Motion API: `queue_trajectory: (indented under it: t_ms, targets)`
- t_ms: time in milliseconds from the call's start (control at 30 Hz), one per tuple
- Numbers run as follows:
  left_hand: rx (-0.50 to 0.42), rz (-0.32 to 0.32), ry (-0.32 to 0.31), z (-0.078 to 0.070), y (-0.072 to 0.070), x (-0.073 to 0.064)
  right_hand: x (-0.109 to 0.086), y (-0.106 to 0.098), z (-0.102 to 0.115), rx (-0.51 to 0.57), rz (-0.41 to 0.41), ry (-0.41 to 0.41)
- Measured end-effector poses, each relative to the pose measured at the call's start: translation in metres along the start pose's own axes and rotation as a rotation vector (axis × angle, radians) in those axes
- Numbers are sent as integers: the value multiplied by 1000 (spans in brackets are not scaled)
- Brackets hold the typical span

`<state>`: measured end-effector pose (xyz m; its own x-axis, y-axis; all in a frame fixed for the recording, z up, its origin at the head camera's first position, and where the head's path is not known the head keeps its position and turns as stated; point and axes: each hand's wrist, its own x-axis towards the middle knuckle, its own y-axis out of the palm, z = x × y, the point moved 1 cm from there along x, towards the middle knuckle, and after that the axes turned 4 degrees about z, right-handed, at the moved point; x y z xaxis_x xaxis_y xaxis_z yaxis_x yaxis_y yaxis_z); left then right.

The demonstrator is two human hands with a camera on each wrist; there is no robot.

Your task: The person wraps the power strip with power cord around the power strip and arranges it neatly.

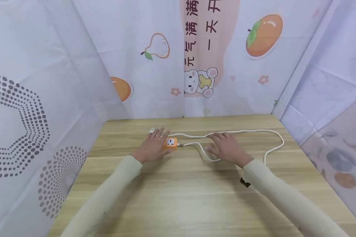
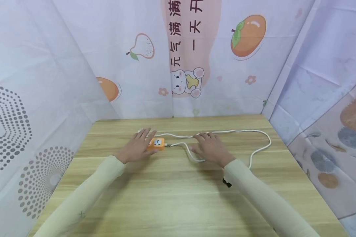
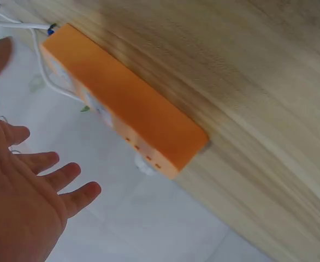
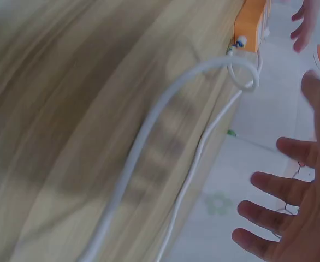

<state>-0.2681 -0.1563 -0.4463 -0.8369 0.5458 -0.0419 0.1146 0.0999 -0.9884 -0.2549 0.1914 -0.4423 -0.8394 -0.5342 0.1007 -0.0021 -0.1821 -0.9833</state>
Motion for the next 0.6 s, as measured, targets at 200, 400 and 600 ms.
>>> queue_trajectory:
  t_ms: [200,400,600]
  targets:
    - [69,14,5,13,13,8,7,10,12,45,34,21]
    - [115,40,-14,22,21,13,18,19,28,116,37,53]
    - [144,69,-16,24,25,15,31,30,40,203,53,123]
